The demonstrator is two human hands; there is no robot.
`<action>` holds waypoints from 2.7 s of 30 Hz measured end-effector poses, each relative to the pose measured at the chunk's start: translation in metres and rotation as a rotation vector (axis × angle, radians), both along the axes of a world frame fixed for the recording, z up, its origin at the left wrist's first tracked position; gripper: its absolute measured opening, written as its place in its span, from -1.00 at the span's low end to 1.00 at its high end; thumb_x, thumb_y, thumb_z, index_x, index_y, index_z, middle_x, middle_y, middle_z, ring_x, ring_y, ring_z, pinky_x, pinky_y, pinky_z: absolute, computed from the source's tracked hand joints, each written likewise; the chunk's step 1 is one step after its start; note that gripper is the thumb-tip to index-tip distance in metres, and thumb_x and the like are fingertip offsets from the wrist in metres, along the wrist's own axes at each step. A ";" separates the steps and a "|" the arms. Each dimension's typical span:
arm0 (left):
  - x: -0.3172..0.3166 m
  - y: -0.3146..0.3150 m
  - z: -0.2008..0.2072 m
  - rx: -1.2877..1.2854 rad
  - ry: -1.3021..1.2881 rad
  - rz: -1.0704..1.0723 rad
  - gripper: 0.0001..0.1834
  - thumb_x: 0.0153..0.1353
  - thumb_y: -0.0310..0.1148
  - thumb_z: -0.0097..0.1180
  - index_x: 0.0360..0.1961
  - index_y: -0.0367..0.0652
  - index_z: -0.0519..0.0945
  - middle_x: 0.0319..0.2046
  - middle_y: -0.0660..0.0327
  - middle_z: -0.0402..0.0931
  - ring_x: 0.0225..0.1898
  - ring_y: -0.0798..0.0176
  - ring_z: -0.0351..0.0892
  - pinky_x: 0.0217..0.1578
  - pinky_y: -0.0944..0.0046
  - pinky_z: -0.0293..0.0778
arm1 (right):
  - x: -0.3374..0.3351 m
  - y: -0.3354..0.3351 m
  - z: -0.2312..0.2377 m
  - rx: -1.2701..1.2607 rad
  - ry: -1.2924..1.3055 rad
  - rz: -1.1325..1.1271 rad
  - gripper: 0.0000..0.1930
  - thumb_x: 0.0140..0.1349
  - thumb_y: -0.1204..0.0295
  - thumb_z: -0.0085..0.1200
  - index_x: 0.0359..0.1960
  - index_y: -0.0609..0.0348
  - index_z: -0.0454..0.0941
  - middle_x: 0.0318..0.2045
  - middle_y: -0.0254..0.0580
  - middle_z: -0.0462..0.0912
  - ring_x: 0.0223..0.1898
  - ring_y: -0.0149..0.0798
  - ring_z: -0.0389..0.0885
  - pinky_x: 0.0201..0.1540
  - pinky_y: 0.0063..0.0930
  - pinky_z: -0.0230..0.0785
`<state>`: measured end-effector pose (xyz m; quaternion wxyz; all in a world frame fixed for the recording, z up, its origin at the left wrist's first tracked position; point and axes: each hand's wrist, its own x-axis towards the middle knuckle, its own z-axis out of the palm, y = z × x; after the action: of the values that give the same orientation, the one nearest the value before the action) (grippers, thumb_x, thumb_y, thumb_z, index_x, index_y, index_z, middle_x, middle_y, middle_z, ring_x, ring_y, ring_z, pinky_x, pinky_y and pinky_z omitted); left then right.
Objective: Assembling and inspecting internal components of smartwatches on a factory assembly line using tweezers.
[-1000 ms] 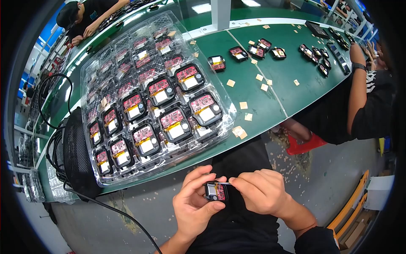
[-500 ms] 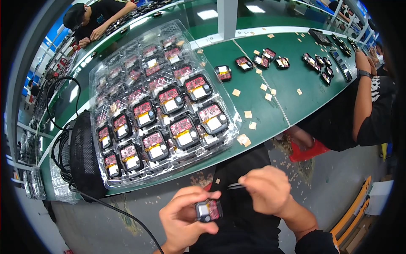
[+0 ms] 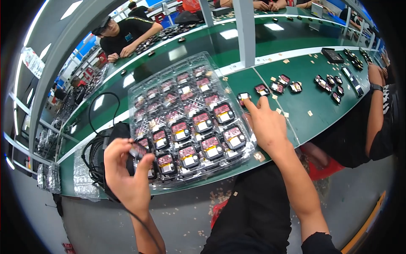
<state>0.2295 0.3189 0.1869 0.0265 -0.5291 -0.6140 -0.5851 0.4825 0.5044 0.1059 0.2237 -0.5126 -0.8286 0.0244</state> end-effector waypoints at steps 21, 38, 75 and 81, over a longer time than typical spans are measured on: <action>-0.030 0.024 0.008 -0.578 0.594 0.315 -0.61 0.45 -0.23 0.18 0.14 -0.27 0.70 0.07 -0.06 0.65 0.04 -0.16 0.66 0.08 0.03 0.52 | 0.010 -0.017 -0.005 0.050 0.178 0.044 -0.74 0.30 0.30 0.29 -0.12 0.13 0.53 -0.02 -0.13 0.57 -0.39 0.04 0.74 -0.38 -0.09 0.58; -0.019 0.031 0.003 -0.768 0.817 0.230 -0.27 0.50 -0.03 -0.04 0.37 -0.55 0.37 0.44 -0.30 0.28 0.50 -0.26 0.24 0.49 -0.22 0.12 | 0.010 -0.019 -0.008 0.045 0.239 0.050 -0.78 0.27 0.35 0.30 -0.16 0.14 0.56 0.00 -0.15 0.60 -0.37 0.04 0.74 -0.30 -0.07 0.58; 0.125 -0.068 -0.125 -0.273 -1.340 -0.657 -0.23 0.10 -0.03 0.57 0.23 -0.20 0.54 0.28 -0.08 0.43 0.22 -0.09 0.62 0.20 -0.06 0.63 | 0.054 -0.163 0.005 -0.493 0.522 0.495 -0.39 0.15 0.10 0.50 0.06 0.21 0.50 -0.03 -0.05 0.49 -0.32 -0.11 0.72 -0.40 -0.33 0.64; 0.123 -0.065 -0.128 -0.255 -1.330 -0.610 -0.24 0.10 -0.06 0.57 0.20 -0.23 0.50 0.28 -0.02 0.39 0.15 -0.08 0.67 0.09 -0.04 0.72 | 0.048 -0.164 -0.012 -0.179 0.319 0.484 -0.63 0.14 0.33 0.46 -0.07 0.21 0.64 -0.19 -0.18 0.57 -0.46 -0.27 0.65 -0.47 -0.40 0.55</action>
<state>0.3529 0.2537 0.0586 -0.5761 -0.2093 -0.3893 -0.6876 0.5310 0.3408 0.0940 0.2927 -0.3077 -0.8756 0.2301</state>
